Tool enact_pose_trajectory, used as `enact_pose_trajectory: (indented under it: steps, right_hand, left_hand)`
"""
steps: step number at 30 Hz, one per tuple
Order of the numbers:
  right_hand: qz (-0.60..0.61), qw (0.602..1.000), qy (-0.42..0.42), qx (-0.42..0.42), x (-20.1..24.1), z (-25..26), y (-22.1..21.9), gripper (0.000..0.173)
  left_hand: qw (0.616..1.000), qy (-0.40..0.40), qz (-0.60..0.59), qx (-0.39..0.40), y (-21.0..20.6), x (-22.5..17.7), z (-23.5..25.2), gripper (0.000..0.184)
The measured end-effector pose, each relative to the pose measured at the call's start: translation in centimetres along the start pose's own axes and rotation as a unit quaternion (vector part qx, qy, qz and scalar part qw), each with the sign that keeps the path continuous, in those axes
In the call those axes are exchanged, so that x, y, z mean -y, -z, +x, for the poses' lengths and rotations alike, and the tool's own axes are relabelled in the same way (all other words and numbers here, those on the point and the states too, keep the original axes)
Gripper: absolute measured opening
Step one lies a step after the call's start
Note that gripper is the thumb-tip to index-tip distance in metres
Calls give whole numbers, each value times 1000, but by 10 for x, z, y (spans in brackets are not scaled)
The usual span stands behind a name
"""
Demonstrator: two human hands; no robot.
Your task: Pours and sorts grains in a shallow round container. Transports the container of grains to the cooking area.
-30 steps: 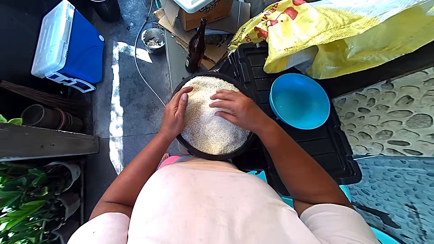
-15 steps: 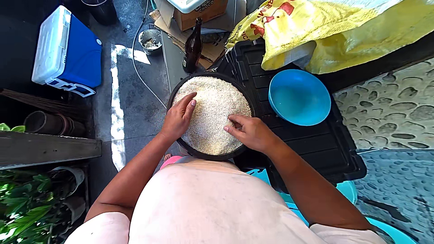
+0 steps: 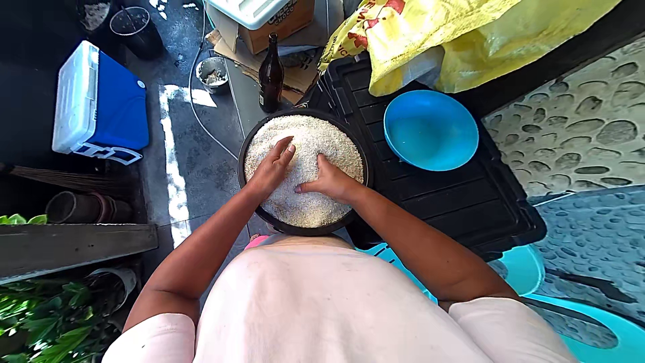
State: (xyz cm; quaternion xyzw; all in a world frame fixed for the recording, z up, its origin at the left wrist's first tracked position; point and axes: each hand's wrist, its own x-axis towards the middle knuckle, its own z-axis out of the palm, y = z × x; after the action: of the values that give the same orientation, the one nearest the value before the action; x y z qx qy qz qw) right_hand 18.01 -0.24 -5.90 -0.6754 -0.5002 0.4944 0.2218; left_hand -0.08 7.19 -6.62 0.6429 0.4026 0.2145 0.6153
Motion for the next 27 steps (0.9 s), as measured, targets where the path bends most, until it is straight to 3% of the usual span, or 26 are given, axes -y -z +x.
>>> enact_pose_trajectory:
  steps: [4, 8, 11, 13, 16, 19, 22, 27]
  right_hand:
    - [118, 993, 21, -2, -4, -1, -3, 116]
    - [181, 982, 58, -1, 8, -10, 8, 95]
    - [194, 975, 110, 16, 21, -16, 27, 69]
    - [145, 977, 157, 28, 28, -21, 41, 57]
    - [-40, 973, 222, 37, 41, -35, 62, 42]
    - [-143, 955, 258, -2, 54, -51, 74, 26]
    - [-173, 938, 291, -78, 51, -47, 78, 30]
    - [-247, 916, 308, -76, 31, -32, 87, 35]
  left_hand:
    - [997, 10, -77, -12, -4, 2, 1, 50]
    - [991, -2, -132, -17, -9, -7, -2, 48]
    - [988, -48, -146, 3, -7, -18, -2, 51]
    - [987, -86, -131, 24, -3, -28, -3, 52]
    - [986, -108, -101, 72, 6, -44, -11, 54]
    - [992, -66, 2, 110, 19, -54, -19, 58]
    - [989, -23, 86, 116, 28, -59, -20, 61]
    - [989, -43, 103, 92, 32, -65, -24, 64]
